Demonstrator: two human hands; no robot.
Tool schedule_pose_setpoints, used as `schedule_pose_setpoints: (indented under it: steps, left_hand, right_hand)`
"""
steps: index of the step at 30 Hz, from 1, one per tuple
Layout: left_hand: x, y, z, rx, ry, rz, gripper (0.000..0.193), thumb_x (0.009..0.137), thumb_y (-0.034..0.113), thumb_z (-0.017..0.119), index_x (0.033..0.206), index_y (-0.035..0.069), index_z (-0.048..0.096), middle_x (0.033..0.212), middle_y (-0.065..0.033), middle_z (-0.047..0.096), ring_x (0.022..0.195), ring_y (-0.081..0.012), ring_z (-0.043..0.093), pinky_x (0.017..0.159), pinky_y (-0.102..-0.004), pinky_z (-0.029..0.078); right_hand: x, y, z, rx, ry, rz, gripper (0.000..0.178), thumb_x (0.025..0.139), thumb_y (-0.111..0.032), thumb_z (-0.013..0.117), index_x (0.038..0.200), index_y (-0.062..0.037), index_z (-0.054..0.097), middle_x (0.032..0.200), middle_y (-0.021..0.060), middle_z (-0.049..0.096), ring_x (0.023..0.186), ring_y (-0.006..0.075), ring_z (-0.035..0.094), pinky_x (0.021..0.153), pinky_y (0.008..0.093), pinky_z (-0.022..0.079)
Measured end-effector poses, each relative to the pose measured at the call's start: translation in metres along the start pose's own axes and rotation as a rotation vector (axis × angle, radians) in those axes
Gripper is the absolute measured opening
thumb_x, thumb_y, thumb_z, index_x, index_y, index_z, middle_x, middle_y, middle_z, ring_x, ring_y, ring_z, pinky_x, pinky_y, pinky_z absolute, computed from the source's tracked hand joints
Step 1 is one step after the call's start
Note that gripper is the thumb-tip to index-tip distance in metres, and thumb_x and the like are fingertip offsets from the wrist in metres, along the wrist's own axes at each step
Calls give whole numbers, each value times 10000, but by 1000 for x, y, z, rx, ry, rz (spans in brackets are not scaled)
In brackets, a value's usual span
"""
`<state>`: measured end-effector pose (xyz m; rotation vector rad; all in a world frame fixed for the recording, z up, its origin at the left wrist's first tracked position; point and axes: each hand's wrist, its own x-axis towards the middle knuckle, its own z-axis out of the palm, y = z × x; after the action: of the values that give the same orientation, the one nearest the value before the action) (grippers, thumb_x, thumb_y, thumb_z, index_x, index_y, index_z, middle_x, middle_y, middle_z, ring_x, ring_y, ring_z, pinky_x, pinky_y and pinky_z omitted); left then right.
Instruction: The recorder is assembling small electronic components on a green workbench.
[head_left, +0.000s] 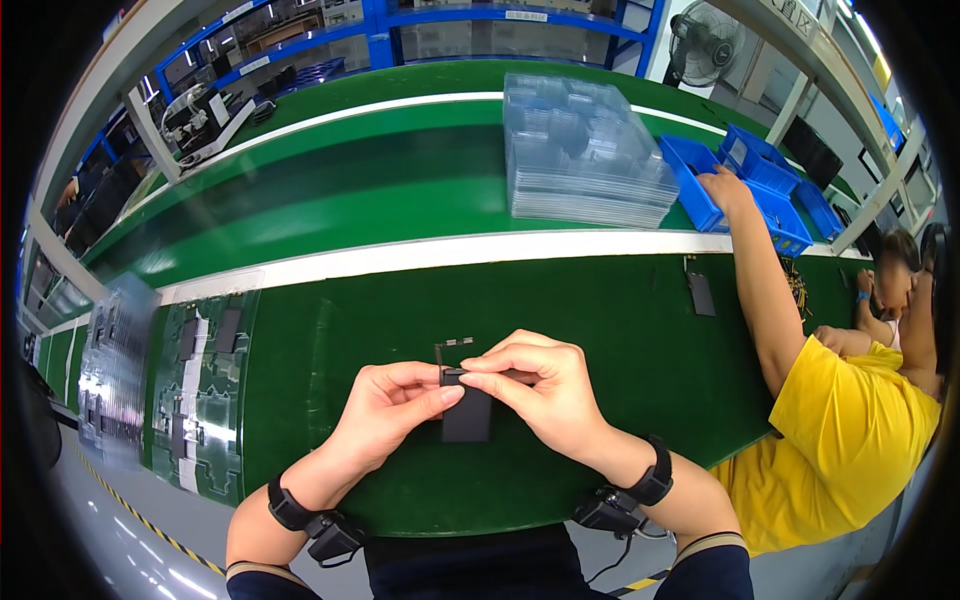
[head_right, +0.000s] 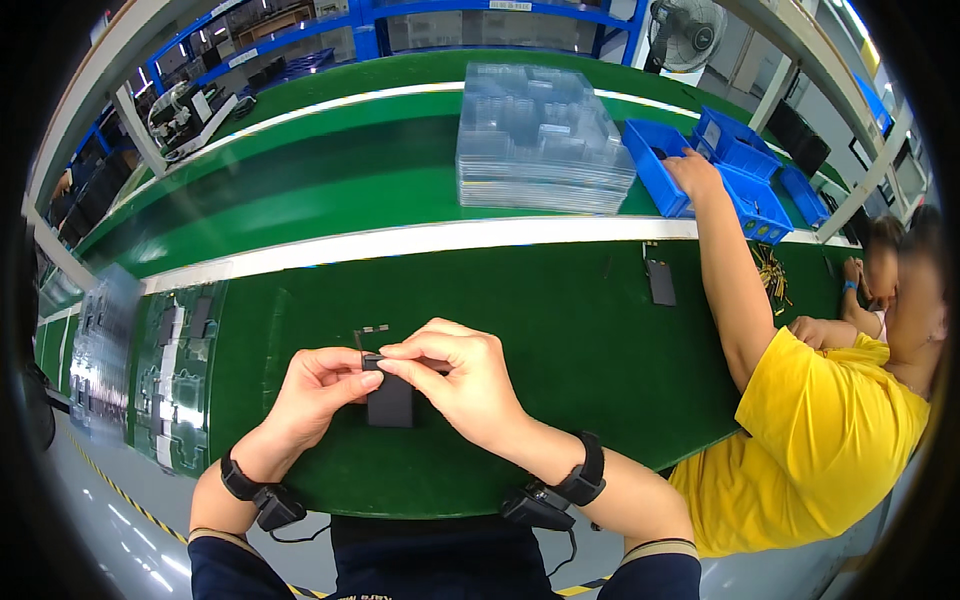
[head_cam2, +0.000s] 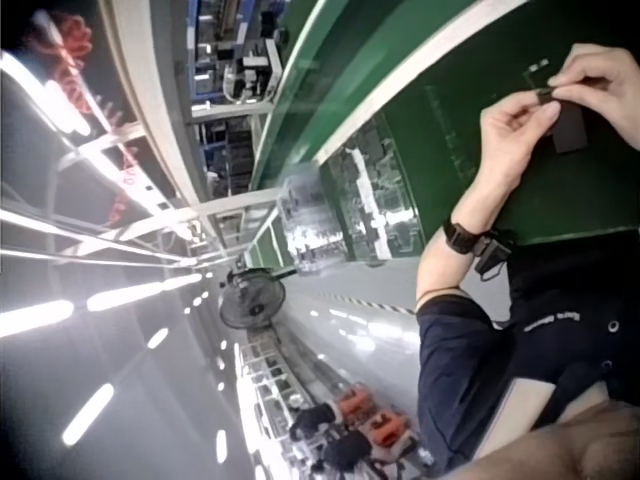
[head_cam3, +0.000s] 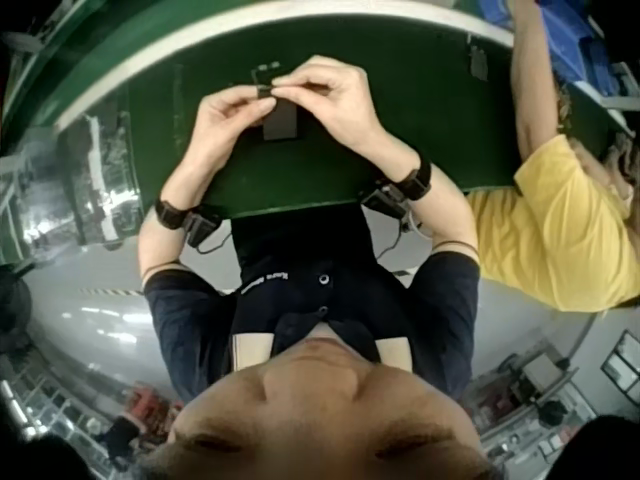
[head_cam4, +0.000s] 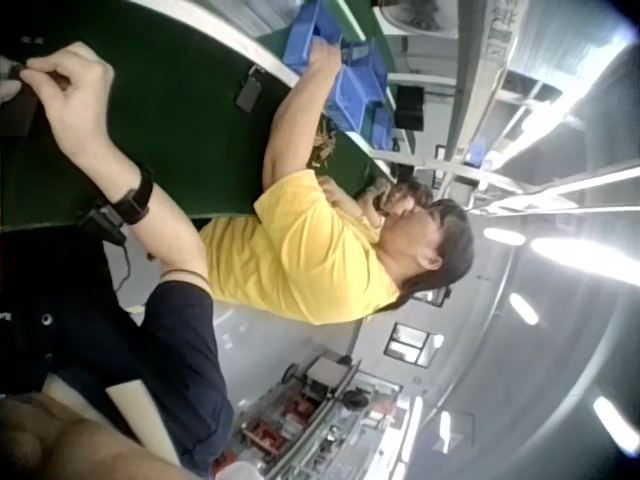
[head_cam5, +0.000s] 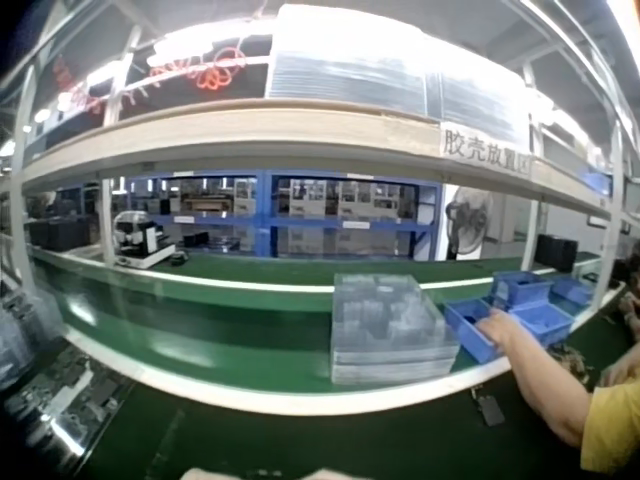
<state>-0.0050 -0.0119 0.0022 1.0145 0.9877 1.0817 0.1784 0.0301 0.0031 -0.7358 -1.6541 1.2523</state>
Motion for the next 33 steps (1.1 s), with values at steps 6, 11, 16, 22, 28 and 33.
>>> schedule_pose_setpoints:
  steps: [6,11,16,22,28,33]
  left_hand:
    - [1,-2,0,6,-20,28,178,806,18,623,979,-24,622,901,-84,647,809,-104,611,734,-223,506]
    - [2,-3,1,113,-2,68,135,780,-21,635,914,-7,647,835,-47,637,774,-95,601,714,-213,492]
    - [1,-2,2,134,4,73,131,778,-26,634,908,-11,648,815,-38,628,771,-91,597,709,-217,491]
    - [4,-8,0,226,2,82,137,796,42,645,919,-19,643,813,-49,646,738,-73,594,678,-199,491]
    - [2,4,3,145,45,74,119,782,12,643,898,-14,640,849,-53,637,784,-96,594,737,-235,487]
    - [5,6,6,145,90,183,118,801,48,640,897,-21,638,855,-64,642,762,-86,593,709,-220,493]
  right_hand:
    - [3,0,-4,-30,-36,110,103,775,-79,669,851,-9,676,775,61,618,688,97,591,604,211,485]
    - [5,8,-9,17,-102,162,103,785,-103,666,841,-17,679,760,54,628,680,86,586,598,215,472]
    - [7,5,-10,73,-136,235,114,786,-114,669,813,-3,669,729,42,626,669,71,574,585,206,451]
    - [8,15,-11,39,-209,209,100,793,-79,660,842,3,629,774,36,619,699,72,580,648,195,466]
    - [5,10,-12,261,-184,344,151,744,-100,711,788,2,610,717,25,616,673,56,580,631,199,484]
    - [4,10,-9,208,-226,408,96,750,-3,680,796,12,597,770,67,637,721,100,624,689,212,516]
